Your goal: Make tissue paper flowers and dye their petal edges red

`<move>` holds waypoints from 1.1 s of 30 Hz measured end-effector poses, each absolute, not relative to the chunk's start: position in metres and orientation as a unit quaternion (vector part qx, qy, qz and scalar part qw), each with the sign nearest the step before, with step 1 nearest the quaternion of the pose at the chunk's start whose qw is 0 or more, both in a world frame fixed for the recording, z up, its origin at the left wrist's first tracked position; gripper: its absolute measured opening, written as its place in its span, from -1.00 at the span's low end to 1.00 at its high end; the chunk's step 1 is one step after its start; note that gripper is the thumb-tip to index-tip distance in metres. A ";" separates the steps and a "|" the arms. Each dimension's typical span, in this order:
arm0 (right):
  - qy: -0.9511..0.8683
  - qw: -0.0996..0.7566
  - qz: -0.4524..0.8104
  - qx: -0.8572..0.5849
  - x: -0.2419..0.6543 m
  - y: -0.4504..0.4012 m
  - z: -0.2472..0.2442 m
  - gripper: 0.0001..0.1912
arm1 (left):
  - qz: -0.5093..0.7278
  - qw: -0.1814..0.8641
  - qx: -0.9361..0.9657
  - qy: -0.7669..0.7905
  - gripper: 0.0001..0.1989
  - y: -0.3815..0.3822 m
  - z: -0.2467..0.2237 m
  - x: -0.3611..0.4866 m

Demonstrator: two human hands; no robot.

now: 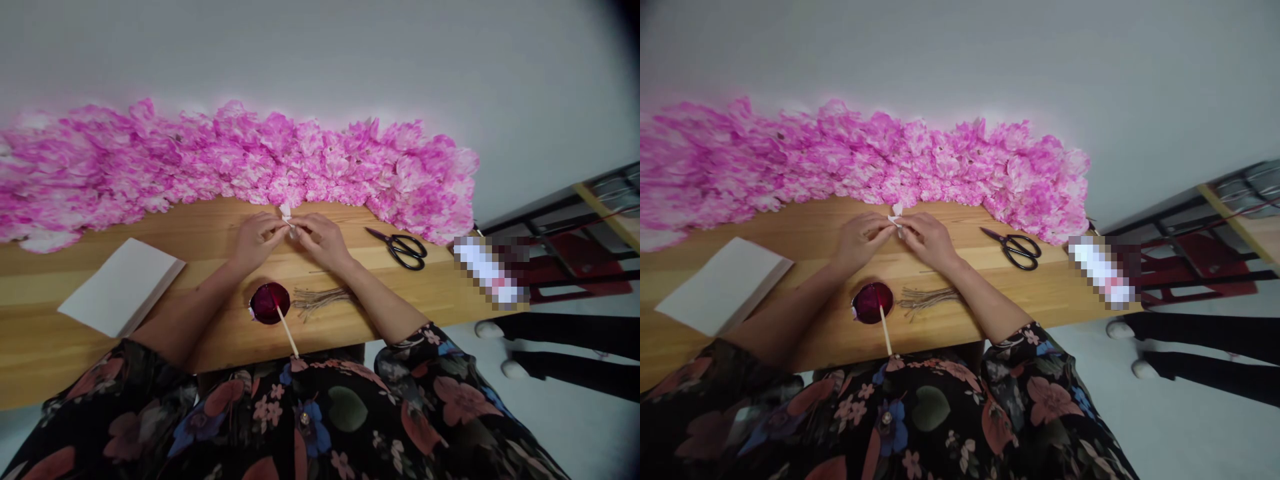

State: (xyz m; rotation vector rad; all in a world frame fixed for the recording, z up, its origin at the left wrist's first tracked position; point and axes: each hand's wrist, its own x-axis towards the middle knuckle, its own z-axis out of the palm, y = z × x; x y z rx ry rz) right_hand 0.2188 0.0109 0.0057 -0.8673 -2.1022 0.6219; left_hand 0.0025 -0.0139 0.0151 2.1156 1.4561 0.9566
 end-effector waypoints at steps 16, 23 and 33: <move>-0.850 0.372 0.221 -0.301 0.221 0.019 -0.009 -0.64 | 0.397 0.255 0.698 0.538 -0.77 -0.013 0.010 0.004; -0.847 0.379 0.224 -0.298 0.222 0.020 -0.011 -0.67 | 0.394 0.258 0.710 0.523 -0.74 -0.014 0.011 0.004; -0.852 0.372 0.215 -0.299 0.220 0.018 -0.010 -0.70 | 0.387 0.254 0.708 0.533 -0.74 -0.013 0.010 0.002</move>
